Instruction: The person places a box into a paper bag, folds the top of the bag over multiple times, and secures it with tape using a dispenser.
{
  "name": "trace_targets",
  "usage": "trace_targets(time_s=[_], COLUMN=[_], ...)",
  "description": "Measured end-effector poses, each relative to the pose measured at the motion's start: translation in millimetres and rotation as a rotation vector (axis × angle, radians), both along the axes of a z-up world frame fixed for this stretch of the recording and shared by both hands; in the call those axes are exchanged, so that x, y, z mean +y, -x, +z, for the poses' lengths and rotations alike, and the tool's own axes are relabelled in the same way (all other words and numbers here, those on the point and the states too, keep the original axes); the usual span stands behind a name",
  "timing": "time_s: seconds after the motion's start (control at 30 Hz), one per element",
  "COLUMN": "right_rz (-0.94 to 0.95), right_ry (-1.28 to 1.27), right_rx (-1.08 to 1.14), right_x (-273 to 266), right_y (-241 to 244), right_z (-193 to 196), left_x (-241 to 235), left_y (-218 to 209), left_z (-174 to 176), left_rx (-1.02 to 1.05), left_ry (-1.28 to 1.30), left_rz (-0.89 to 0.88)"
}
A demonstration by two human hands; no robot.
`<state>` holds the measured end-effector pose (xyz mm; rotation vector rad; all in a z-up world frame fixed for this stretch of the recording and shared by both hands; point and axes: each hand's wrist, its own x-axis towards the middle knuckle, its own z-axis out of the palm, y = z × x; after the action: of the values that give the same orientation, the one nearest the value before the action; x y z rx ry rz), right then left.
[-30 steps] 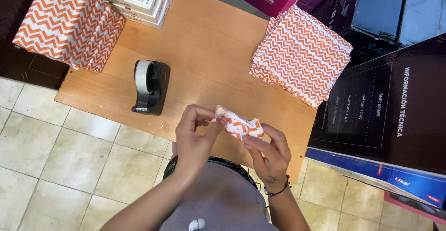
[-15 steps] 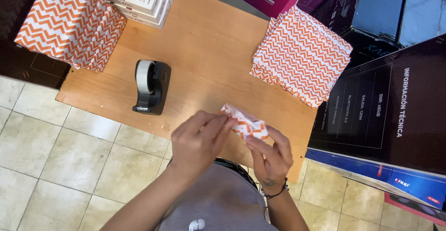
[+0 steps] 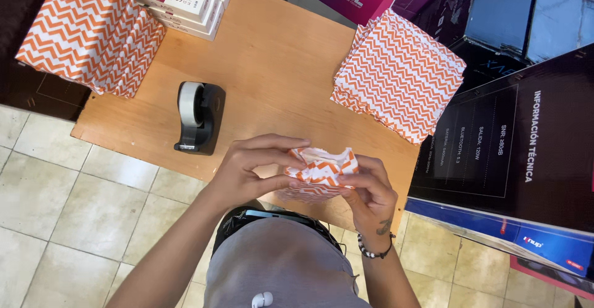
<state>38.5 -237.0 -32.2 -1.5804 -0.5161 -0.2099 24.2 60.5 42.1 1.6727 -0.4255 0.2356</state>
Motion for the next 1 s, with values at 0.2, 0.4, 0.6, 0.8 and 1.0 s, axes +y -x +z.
trace_targets(time_s=[0.2, 0.4, 0.6, 0.8, 1.0], right_rz=[0.044, 0.058, 0.055, 0.131, 0.094], right_ry=[-0.005, -0.045, -0.036, -0.026, -0.084], right_rx=[0.03, -0.037, -0.077, -0.192, -0.276], right_x=[6.8, 14.0, 0.9, 21.5, 54.6], right_y=[-3.8, 1.0, -11.4, -15.1, -4.9], right_z=[12.7, 13.4, 8.5, 18.5, 15.5], left_x=[-6.8, -7.9, -0.3, 4.7, 32.2], left_y=[1.5, 5.7, 12.2, 19.9, 32.6], left_z=[-16.5, -23.9, -3.4, -4.9, -14.0], left_rx=[0.002, -0.032, -0.061, -0.15, -0.284], left_ry=[0.115, 0.18, 0.073, 0.099, 0.108], left_rz=[0.032, 0.044, 0.075, 0.13, 0.229])
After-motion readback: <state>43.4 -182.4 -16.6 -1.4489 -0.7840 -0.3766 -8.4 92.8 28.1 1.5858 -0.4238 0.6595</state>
